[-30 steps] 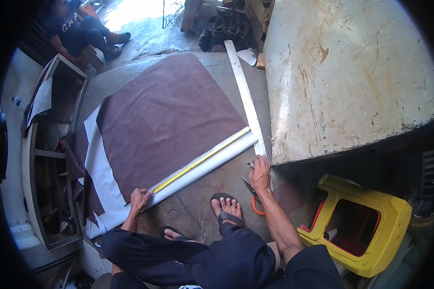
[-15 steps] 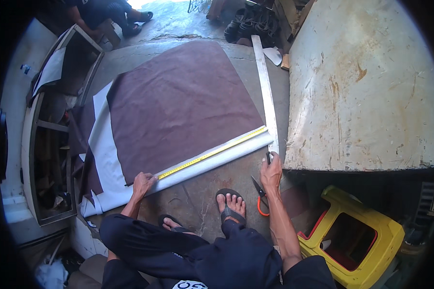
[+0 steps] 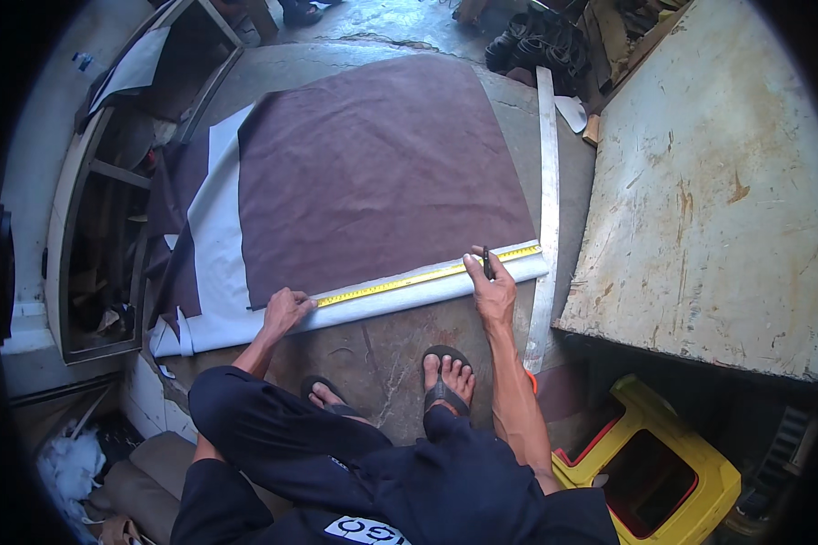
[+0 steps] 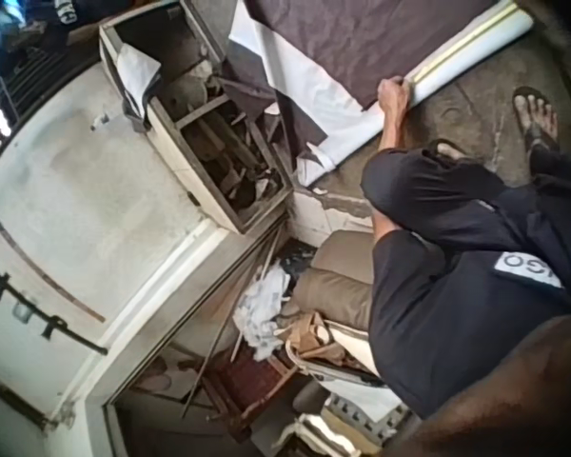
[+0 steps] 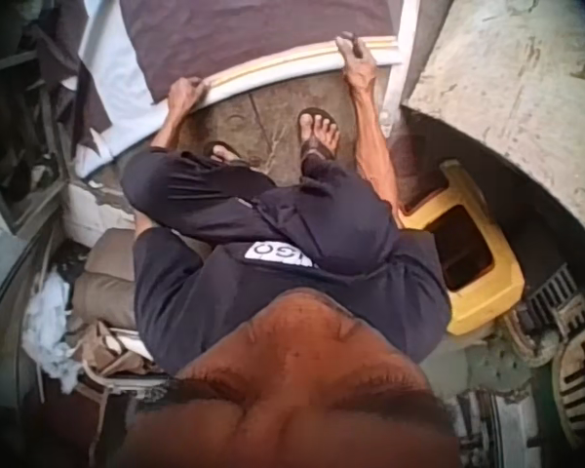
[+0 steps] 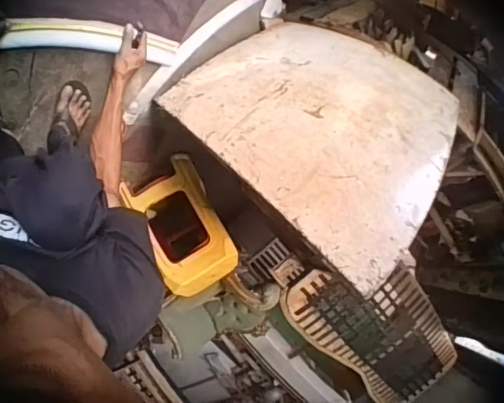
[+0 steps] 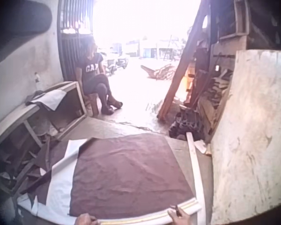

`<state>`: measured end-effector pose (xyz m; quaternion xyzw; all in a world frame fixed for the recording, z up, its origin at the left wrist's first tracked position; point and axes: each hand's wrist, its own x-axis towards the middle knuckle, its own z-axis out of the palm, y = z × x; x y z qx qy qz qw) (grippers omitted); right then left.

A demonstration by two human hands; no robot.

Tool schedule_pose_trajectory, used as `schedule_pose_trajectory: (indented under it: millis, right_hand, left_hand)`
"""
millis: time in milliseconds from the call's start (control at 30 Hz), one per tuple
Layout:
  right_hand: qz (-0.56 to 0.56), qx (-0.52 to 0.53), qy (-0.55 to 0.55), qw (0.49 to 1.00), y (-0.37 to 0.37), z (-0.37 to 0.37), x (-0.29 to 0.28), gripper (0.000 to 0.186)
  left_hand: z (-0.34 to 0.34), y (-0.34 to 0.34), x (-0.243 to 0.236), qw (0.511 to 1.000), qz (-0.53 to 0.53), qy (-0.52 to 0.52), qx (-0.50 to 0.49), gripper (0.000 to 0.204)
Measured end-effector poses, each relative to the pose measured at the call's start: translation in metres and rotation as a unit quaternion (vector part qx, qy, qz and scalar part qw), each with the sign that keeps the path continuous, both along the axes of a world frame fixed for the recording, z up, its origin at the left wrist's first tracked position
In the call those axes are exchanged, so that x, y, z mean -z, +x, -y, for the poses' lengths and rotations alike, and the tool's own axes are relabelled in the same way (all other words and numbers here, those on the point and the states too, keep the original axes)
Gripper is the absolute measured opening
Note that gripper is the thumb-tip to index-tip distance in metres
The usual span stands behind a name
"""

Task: The person measures and marks a piece of brown fabric on the floor using a tape measure and a pen, and then cuts the fabric with a pair of shears.

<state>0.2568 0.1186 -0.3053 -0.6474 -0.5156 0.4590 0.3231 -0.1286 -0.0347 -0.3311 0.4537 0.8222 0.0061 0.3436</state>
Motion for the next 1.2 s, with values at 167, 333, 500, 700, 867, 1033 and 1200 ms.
schedule_pose_trajectory:
  millis: [167, 333, 500, 700, 867, 1033, 1200]
  right_hand:
    - [0.005, -0.02, -0.118, 0.993, 0.023, -0.034, 0.009, 0.079]
    - [0.025, -0.13, -0.162, 0.978, 0.002, -0.047, 0.014, 0.072]
    - [0.017, -0.227, -0.052, 0.972, 0.007, -0.062, 0.042, 0.03]
    - [0.128, -0.263, -0.067, 0.954, 0.002, -0.067, 0.034, 0.031]
    - [0.154, -0.274, -0.047, 0.948, 0.001, -0.068, 0.031, 0.03]
    - [0.175, -0.31, -0.009, 0.935, 0.003, -0.07, 0.037, 0.031]
    - [0.142, -0.303, -0.027, 0.942, 0.001, -0.069, 0.03, 0.031]
  left_hand:
    - [-0.005, 0.009, -0.007, 1.0, -0.024, 0.008, 0.013, 0.035]
    - [0.003, -0.003, -0.004, 1.0, -0.024, 0.0, 0.009, 0.035]
    - [-0.003, 0.006, -0.002, 0.999, -0.029, 0.012, 0.02, 0.035]
    - [0.001, 0.003, -0.006, 0.999, -0.032, 0.015, 0.013, 0.034]
    - [0.0, 0.005, -0.008, 0.999, -0.024, 0.025, 0.011, 0.038]
    - [-0.003, 0.008, -0.009, 0.999, -0.023, 0.031, 0.015, 0.038]
    - [0.0, 0.003, -0.007, 0.999, -0.029, 0.032, 0.019, 0.038]
